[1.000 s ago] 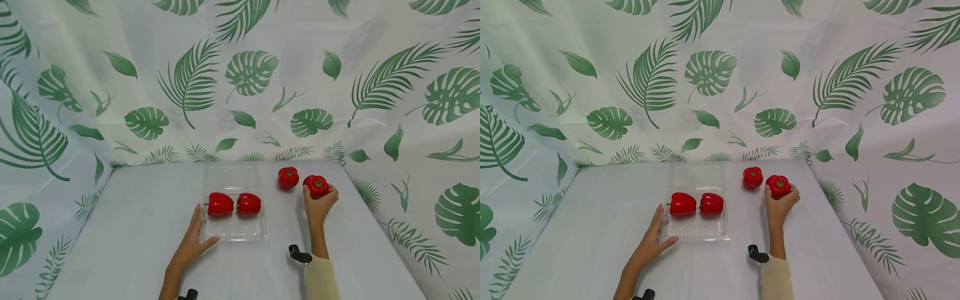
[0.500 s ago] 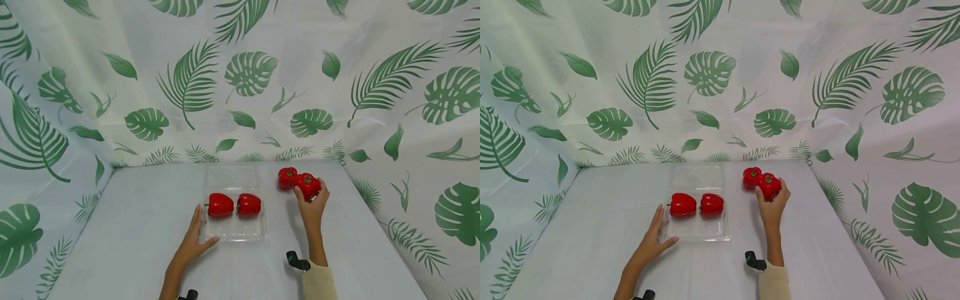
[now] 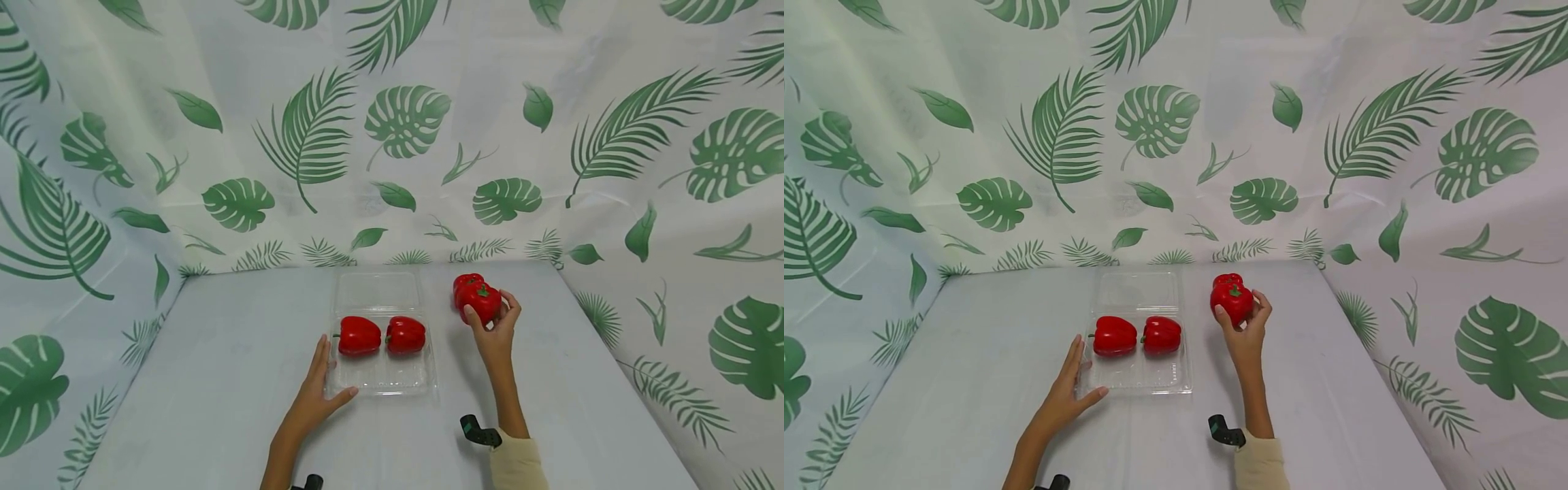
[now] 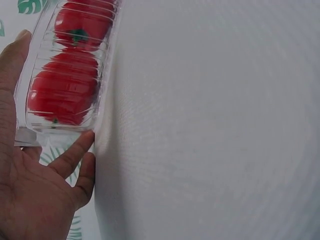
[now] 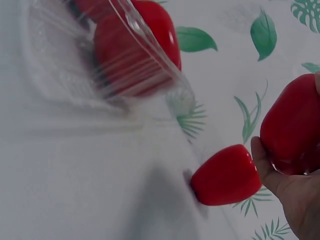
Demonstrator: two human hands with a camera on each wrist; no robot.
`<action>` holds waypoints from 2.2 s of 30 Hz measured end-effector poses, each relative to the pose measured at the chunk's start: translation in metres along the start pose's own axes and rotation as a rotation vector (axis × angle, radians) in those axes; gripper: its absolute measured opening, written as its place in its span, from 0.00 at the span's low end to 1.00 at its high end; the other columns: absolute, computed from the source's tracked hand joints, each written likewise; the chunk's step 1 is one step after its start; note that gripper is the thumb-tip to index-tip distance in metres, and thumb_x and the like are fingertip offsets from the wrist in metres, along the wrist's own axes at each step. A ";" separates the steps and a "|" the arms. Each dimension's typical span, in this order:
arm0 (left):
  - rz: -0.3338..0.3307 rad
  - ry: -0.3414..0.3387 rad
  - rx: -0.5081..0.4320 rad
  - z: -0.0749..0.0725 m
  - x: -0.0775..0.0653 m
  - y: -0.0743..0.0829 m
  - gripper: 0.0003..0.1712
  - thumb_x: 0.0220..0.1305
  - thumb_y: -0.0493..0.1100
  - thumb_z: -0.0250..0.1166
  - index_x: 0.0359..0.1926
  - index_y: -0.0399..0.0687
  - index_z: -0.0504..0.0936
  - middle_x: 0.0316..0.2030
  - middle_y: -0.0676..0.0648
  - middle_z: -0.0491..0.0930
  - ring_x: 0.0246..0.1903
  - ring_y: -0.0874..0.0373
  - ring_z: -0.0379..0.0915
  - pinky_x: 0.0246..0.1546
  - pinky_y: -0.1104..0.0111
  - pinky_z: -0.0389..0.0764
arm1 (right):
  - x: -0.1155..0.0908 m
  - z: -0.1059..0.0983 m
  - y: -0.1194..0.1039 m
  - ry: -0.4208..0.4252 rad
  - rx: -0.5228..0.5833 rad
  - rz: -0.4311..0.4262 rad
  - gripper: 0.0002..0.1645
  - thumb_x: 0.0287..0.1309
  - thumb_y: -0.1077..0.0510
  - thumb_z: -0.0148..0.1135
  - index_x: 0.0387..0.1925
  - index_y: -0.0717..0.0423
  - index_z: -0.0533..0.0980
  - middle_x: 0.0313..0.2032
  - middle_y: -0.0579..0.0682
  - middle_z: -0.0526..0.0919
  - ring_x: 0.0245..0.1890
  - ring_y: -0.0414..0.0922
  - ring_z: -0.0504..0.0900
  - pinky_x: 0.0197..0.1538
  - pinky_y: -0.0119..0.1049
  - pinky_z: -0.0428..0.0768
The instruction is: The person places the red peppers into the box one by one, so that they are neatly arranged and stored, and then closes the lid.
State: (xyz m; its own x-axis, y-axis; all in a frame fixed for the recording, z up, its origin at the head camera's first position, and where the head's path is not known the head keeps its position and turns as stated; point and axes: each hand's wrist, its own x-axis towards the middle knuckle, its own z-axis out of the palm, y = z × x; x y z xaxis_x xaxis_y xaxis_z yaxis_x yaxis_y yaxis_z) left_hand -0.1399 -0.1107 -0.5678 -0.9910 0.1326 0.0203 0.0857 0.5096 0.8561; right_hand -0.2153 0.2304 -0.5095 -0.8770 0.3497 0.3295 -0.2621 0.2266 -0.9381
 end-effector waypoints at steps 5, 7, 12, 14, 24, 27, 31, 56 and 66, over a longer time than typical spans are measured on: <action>-0.014 0.008 0.005 0.000 -0.001 -0.001 0.63 0.53 0.59 0.72 0.78 0.57 0.40 0.79 0.55 0.35 0.76 0.44 0.45 0.68 0.41 0.57 | -0.005 0.011 -0.002 -0.040 0.055 -0.044 0.44 0.58 0.60 0.67 0.69 0.53 0.52 0.66 0.55 0.65 0.65 0.46 0.65 0.52 0.14 0.75; -0.018 0.004 0.004 0.000 -0.001 -0.001 0.63 0.53 0.60 0.72 0.78 0.58 0.39 0.79 0.55 0.35 0.76 0.44 0.45 0.68 0.41 0.57 | -0.008 0.015 -0.004 -0.045 0.073 -0.057 0.43 0.59 0.60 0.66 0.69 0.53 0.53 0.67 0.53 0.63 0.66 0.44 0.63 0.53 0.15 0.75; -0.024 -0.002 0.005 0.001 -0.002 0.000 0.63 0.53 0.60 0.71 0.78 0.60 0.38 0.79 0.55 0.35 0.75 0.44 0.49 0.68 0.41 0.58 | -0.016 0.023 -0.009 -0.077 0.166 -0.080 0.43 0.58 0.65 0.65 0.71 0.52 0.56 0.69 0.51 0.61 0.66 0.43 0.62 0.55 0.19 0.77; -0.023 -0.002 0.003 0.001 -0.002 0.000 0.63 0.53 0.60 0.72 0.78 0.60 0.38 0.79 0.55 0.35 0.74 0.44 0.50 0.68 0.42 0.58 | -0.019 0.025 -0.012 -0.118 0.196 -0.096 0.43 0.58 0.67 0.63 0.71 0.53 0.56 0.70 0.53 0.60 0.67 0.44 0.61 0.56 0.21 0.76; -0.012 0.006 0.000 0.001 0.000 0.000 0.64 0.52 0.60 0.72 0.78 0.56 0.40 0.79 0.55 0.35 0.76 0.45 0.46 0.68 0.42 0.57 | -0.030 0.039 -0.027 -0.344 0.130 -0.037 0.47 0.57 0.63 0.67 0.73 0.47 0.54 0.70 0.55 0.62 0.71 0.52 0.62 0.59 0.27 0.75; -0.017 0.004 -0.005 0.001 0.000 0.001 0.64 0.52 0.59 0.72 0.78 0.56 0.40 0.79 0.55 0.35 0.76 0.45 0.44 0.68 0.41 0.58 | -0.037 0.045 -0.031 -0.406 0.111 0.013 0.45 0.57 0.61 0.68 0.71 0.48 0.55 0.68 0.53 0.65 0.70 0.54 0.64 0.60 0.38 0.77; -0.015 0.002 -0.004 0.001 0.000 0.001 0.64 0.52 0.60 0.72 0.78 0.57 0.40 0.79 0.56 0.35 0.76 0.45 0.44 0.68 0.41 0.58 | -0.047 0.053 -0.032 -0.480 0.057 0.002 0.42 0.58 0.57 0.68 0.70 0.49 0.58 0.68 0.53 0.67 0.69 0.56 0.66 0.61 0.49 0.77; 0.069 0.011 -0.045 -0.002 -0.001 0.000 0.61 0.55 0.55 0.72 0.78 0.49 0.42 0.79 0.51 0.37 0.70 0.39 0.60 0.66 0.42 0.63 | -0.086 0.095 -0.029 -0.655 -0.272 -0.275 0.44 0.49 0.43 0.74 0.66 0.46 0.67 0.59 0.47 0.76 0.60 0.47 0.75 0.56 0.48 0.82; 0.077 0.008 -0.036 -0.003 -0.002 -0.001 0.62 0.54 0.57 0.72 0.78 0.53 0.42 0.79 0.52 0.38 0.71 0.39 0.59 0.67 0.42 0.63 | -0.094 0.103 -0.028 -0.670 -0.335 -0.308 0.44 0.48 0.42 0.74 0.65 0.45 0.66 0.58 0.48 0.76 0.59 0.46 0.75 0.56 0.49 0.82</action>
State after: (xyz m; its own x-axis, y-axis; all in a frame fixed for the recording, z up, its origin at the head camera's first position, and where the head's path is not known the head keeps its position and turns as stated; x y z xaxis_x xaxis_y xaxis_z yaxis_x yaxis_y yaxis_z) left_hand -0.1382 -0.1141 -0.5677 -0.9824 0.1632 0.0912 0.1583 0.4669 0.8700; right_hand -0.1665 0.0977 -0.5254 -0.8680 -0.3673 0.3342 -0.4897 0.5213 -0.6989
